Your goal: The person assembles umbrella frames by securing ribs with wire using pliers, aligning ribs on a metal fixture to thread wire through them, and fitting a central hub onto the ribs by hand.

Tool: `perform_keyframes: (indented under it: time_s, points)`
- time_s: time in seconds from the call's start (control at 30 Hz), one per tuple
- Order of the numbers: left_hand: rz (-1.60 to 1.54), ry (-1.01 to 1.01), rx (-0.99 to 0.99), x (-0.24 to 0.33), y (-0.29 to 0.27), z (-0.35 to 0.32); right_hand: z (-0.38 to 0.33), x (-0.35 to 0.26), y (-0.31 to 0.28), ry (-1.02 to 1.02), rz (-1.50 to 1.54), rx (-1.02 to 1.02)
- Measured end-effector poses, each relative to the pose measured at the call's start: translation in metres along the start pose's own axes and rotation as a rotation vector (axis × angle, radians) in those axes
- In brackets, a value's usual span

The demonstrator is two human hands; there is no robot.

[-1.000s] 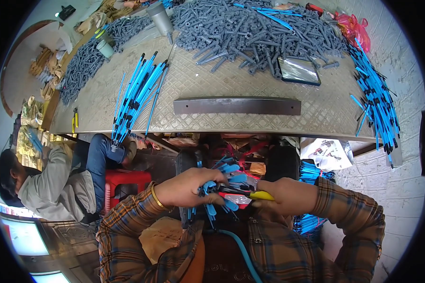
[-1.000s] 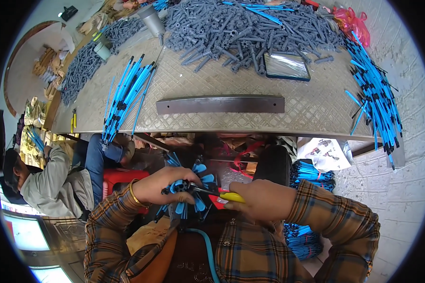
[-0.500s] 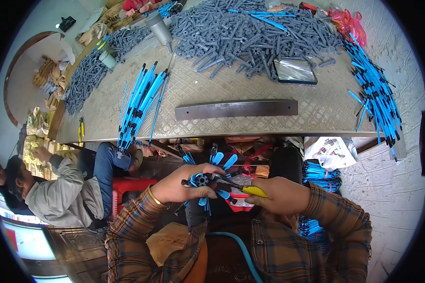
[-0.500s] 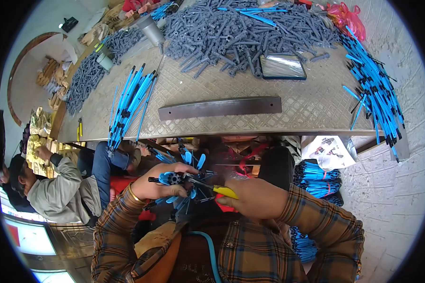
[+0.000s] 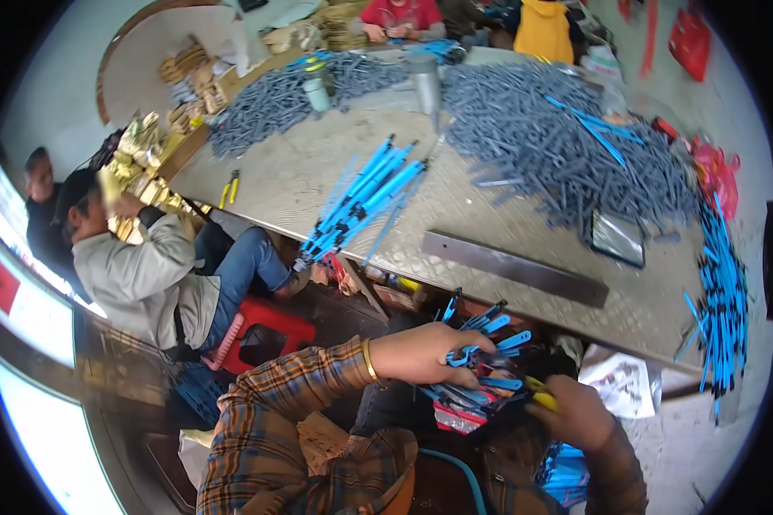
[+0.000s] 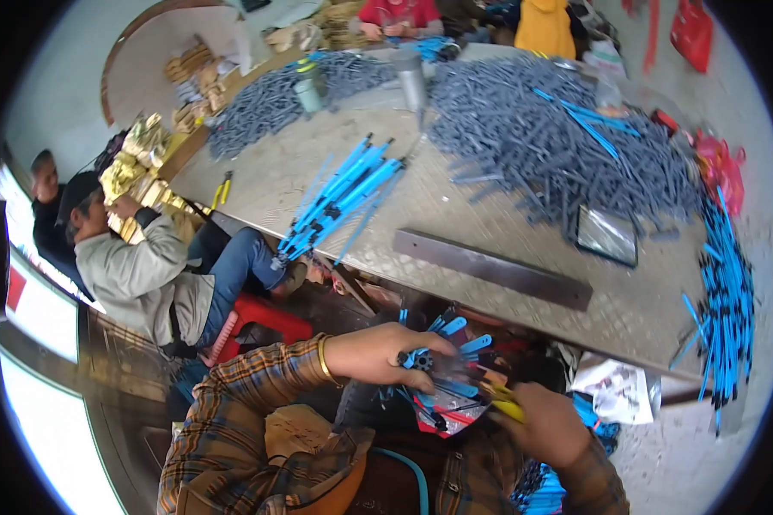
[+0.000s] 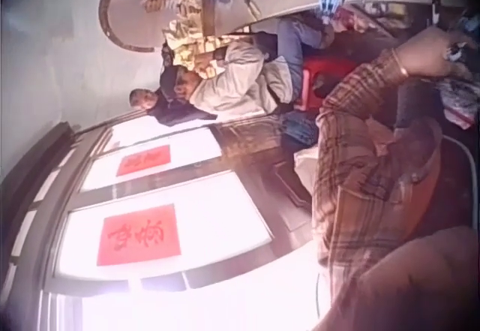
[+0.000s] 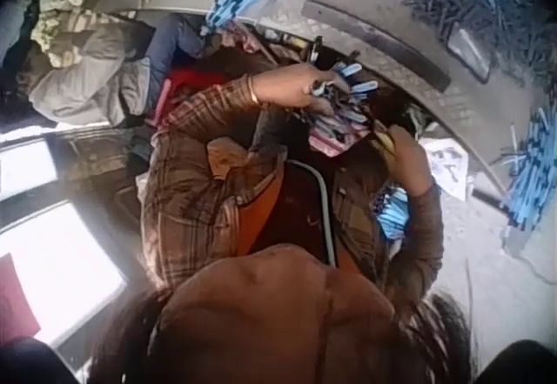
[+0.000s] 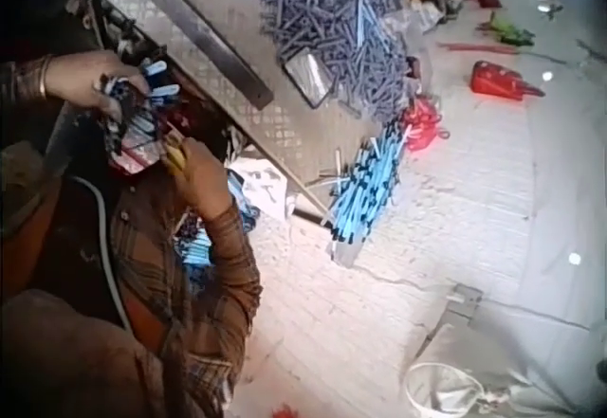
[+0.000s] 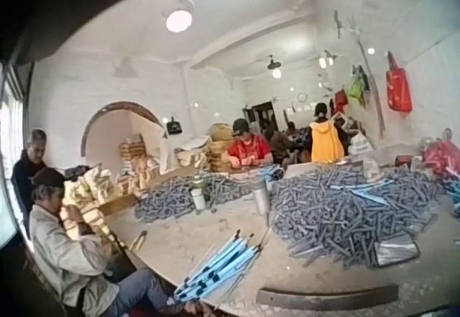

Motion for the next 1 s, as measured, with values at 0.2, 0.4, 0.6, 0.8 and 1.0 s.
perform_keyframes:
  time_s: [0.2,0.4,0.6,0.8,1.0]
  points:
    - [0.11,-0.015,0.332,0.012,-0.089,-0.022,-0.063,0.103,-0.057,0.372,0.018,0.592]
    - [0.537,-0.113,0.449,-0.011,-0.169,0.034,-0.069,0.129,-0.093,0.352,-0.52,0.646]
    - [0.605,-0.482,0.417,-0.082,-0.194,0.091,-0.047,0.149,-0.097,0.081,-1.005,0.735]
    - [0.264,-0.135,0.942,-0.093,-0.214,0.08,-0.029,0.103,-0.091,0.117,-0.521,0.857]
    - [0.519,-0.089,0.985,-0.081,-0.247,0.039,0.074,-0.015,-0.047,-0.264,0.01,0.276]
Point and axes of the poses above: each hand's wrist, its own z-axis towards the middle knuckle, its own y-axis out of the palm, x = y × z, the point moved 3 cm from there along z, towards the middle knuckle, and after that the axes turned 1 degree about -y, right-handed, at the moved point
